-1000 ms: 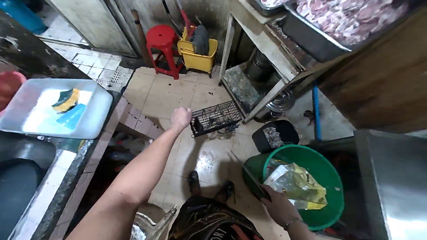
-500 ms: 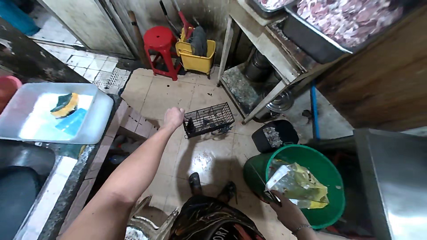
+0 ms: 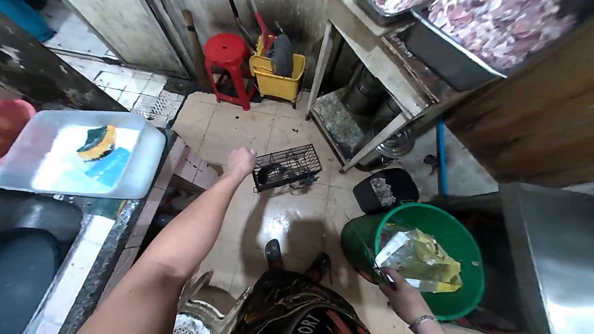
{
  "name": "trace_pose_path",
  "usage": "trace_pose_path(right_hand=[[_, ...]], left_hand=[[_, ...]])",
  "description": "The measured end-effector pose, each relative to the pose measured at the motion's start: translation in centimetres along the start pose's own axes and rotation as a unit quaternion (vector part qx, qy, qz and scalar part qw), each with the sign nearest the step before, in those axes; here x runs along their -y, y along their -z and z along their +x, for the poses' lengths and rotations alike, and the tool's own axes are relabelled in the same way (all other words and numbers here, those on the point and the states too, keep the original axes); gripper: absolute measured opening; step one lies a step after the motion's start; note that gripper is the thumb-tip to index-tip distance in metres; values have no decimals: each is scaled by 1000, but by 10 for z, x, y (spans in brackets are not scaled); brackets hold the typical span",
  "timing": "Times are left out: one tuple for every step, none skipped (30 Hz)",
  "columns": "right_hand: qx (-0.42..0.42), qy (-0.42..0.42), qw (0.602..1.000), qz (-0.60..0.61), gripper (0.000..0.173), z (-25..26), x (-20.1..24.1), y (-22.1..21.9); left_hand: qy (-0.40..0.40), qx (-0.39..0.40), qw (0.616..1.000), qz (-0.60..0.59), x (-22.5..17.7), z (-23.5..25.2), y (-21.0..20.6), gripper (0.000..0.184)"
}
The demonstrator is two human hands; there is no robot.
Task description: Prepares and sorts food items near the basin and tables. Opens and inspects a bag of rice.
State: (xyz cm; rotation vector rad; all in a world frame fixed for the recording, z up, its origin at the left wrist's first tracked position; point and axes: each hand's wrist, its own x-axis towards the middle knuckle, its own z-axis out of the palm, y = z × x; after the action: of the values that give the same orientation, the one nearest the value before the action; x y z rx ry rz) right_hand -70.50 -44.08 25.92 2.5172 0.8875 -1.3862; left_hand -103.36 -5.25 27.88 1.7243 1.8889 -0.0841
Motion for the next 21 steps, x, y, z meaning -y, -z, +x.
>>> trace_pose_path(right_hand=[[2, -2, 1000, 2, 46, 0, 1, -1], [3, -4, 1000, 3, 46, 0, 2, -2], [3, -5, 1000, 4, 47, 0, 2, -3], [3, -7, 1000, 7, 47, 0, 3, -4], [4, -10, 1000, 11, 47, 1, 2, -4], [5, -11, 1000, 13, 47, 1, 2, -5], [7, -12, 1000, 14, 48, 1, 3, -6], [6, -14, 1000, 11, 48, 1, 3, -6], [5, -15, 1000, 9, 48, 1, 4, -7], [5, -17, 1000, 8, 48, 2, 5, -7], [4, -18, 1000, 10, 47, 2, 6, -8], [4, -20, 1000, 15, 47, 2, 8, -8], [3, -24, 999, 23, 46, 2, 11, -9], [1, -28, 999, 33, 46, 2, 14, -10], [-1, -31, 999, 41, 47, 2, 17, -11], [0, -34, 998, 47, 47, 3, 20, -13], [3, -37, 998, 50, 48, 4, 22, -14], [6, -37, 998, 56, 49, 4, 24, -16], [10, -37, 997, 66, 49, 4, 26, -18], [14, -36, 996, 80, 50, 3, 26, -19], [15, -30, 995, 96, 50, 3, 26, -20]], left_hand=[[6, -4, 1000, 0, 0, 1, 0, 52], [12, -6, 1000, 0, 1, 2, -1, 51], [16, -8, 1000, -2, 1, 3, -2, 51], [20, -9, 1000, -3, 2, 4, -2, 52], [23, -7, 1000, -2, 3, 5, -3, 52], [25, -6, 1000, -1, 3, 6, -3, 52], [27, -3, 1000, 1, 4, 7, -3, 53], [28, 0, 1000, 0, 5, 8, -3, 53], [30, 3, 1000, -4, 6, 9, -3, 53], [32, 2, 999, -7, 8, 11, -3, 52], [35, 1, 999, -9, 11, 13, -5, 52], [38, 1, 999, -11, 13, 15, -6, 52], [43, 4, 999, -11, 13, 17, -6, 52], [47, 9, 999, -10, 14, 19, -6, 52], [51, 14, 999, -8, 14, 22, -7, 53], [53, 18, 998, -8, 14, 26, -9, 54], [56, 22, 998, -9, 15, 30, -11, 54], [61, 26, 998, -16, 16, 35, -15, 54], [65, 30, 997, -22, 17, 40, -20, 54], [69, 35, 997, -24, 17, 45, -27, 53], [71, 38, 996, -25, 16, 51, -34, 53]])
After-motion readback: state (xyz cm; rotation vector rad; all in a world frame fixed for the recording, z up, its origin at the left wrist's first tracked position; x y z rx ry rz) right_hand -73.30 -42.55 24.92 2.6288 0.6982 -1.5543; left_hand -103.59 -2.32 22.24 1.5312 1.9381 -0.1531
